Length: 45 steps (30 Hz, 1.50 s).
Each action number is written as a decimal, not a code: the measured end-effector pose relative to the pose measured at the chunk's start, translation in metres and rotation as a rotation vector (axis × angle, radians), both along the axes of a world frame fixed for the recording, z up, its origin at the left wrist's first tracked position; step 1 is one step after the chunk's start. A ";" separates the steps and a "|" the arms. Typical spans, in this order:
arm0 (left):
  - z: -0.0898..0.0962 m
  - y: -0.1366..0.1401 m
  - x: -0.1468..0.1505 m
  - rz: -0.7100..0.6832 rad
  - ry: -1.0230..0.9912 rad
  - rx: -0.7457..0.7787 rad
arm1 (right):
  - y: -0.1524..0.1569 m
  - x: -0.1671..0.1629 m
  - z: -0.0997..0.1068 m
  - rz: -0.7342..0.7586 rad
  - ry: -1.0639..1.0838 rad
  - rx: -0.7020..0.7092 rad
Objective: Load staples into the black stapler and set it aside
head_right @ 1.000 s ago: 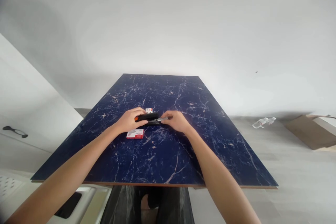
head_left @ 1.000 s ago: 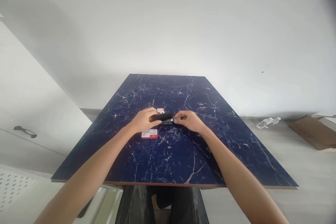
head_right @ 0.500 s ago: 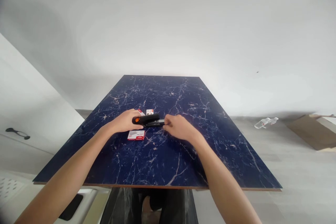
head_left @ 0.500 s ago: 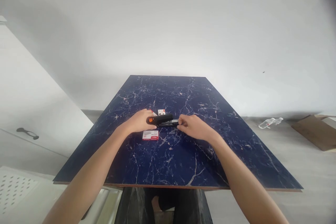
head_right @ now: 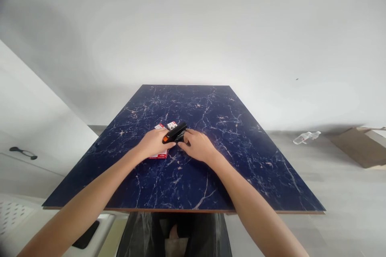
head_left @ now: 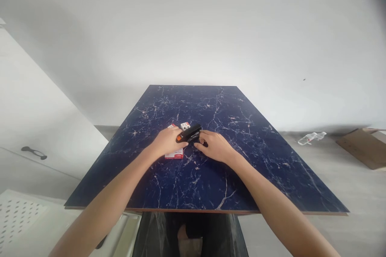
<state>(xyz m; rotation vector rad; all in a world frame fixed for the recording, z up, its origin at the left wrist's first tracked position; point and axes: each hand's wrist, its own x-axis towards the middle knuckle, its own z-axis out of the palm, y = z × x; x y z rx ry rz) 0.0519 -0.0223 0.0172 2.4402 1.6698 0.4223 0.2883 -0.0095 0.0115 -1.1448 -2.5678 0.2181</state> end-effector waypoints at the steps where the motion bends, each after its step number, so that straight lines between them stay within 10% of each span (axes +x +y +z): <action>1: -0.003 -0.003 0.009 0.006 -0.014 0.023 | 0.003 0.000 -0.001 -0.002 0.042 -0.010; 11: 0.020 -0.015 -0.027 -0.333 -0.126 -0.342 | 0.006 -0.001 -0.006 -0.027 0.299 -0.183; 26: -0.002 0.014 -0.043 -0.003 -0.145 0.063 | 0.007 0.000 -0.008 0.062 0.214 -0.155; 45: 0.002 0.013 -0.054 -0.036 -0.073 -0.132 | 0.006 0.001 -0.004 0.063 0.193 -0.167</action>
